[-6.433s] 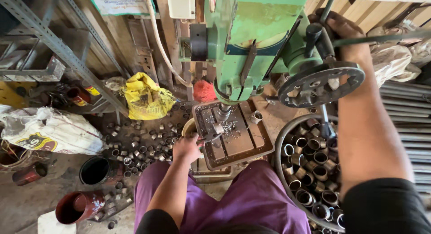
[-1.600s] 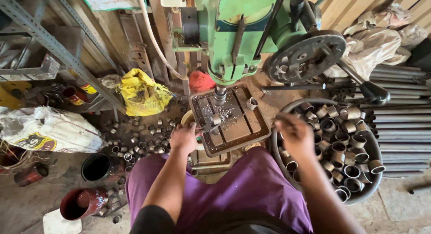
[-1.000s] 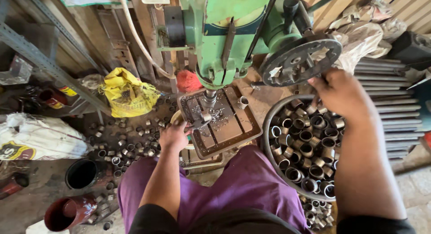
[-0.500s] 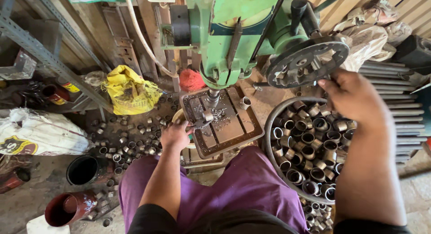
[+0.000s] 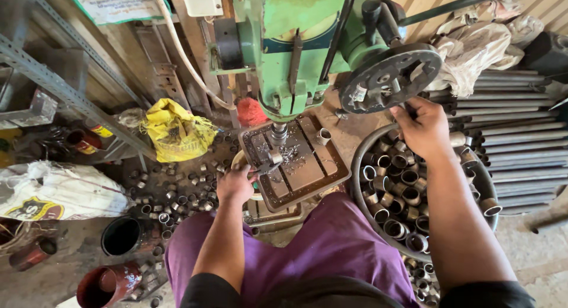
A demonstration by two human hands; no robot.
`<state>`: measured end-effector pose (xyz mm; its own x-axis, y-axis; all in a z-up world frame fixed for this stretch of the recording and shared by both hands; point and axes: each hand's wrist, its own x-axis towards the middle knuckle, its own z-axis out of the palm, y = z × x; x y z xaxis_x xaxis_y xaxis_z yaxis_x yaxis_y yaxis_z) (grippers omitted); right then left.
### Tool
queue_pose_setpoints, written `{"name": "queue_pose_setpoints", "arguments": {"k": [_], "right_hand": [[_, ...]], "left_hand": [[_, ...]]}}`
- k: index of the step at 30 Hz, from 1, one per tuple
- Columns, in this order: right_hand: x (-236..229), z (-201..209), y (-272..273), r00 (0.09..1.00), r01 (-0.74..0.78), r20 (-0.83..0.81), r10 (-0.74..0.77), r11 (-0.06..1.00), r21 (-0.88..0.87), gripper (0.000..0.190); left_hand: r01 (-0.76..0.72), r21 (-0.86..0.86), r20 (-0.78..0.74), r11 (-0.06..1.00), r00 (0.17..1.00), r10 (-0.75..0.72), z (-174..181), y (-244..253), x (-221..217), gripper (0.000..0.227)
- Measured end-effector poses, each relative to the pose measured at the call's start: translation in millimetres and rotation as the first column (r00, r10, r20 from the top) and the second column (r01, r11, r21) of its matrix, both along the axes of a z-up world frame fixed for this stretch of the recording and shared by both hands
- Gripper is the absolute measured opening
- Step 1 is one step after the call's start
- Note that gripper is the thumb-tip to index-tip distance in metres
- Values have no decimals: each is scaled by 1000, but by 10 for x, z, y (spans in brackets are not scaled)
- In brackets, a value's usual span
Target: The person operates a drill press to drill holes in small cylindrical metal parts. They pick up parts from a large bowl, place them under the drill bit, lower the drill using the handwheel, and then remove the drilled parts. The person also uses a brush to clean metal shavings from the drill bit and table.
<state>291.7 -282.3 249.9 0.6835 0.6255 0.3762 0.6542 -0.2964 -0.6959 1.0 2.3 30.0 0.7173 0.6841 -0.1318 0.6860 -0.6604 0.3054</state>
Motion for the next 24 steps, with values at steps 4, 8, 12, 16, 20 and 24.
{"name": "queue_pose_setpoints", "arguments": {"k": [4, 8, 12, 16, 20, 24], "right_hand": [[-14, -19, 44, 998, -19, -58, 23, 998, 55, 19], [-24, -58, 72, 985, 19, -171, -8, 998, 60, 17], [-21, -97, 84, 987, 33, -157, -22, 997, 70, 17], [0, -122, 102, 986, 40, -164, -28, 997, 72, 18], [-1, -154, 106, 987, 28, -158, -8, 991, 128, 20], [6, -217, 119, 997, 44, -66, -35, 991, 127, 19]], "left_hand": [[2, 16, -29, 1000, 1000, -1, -48, -11, -17, 29], [-5, -2, -37, 1000, 999, 5, -52, -13, -15, 32], [-15, 10, -20, 1000, 1000, 15, -36, -43, -36, 32], [-19, -9, -67, 1000, 998, 19, -38, -40, -27, 32], [-23, -38, -95, 999, 995, 19, -65, -33, -5, 34], [-9, 25, -16, 1000, 1000, 9, -128, -25, -20, 34]]}}
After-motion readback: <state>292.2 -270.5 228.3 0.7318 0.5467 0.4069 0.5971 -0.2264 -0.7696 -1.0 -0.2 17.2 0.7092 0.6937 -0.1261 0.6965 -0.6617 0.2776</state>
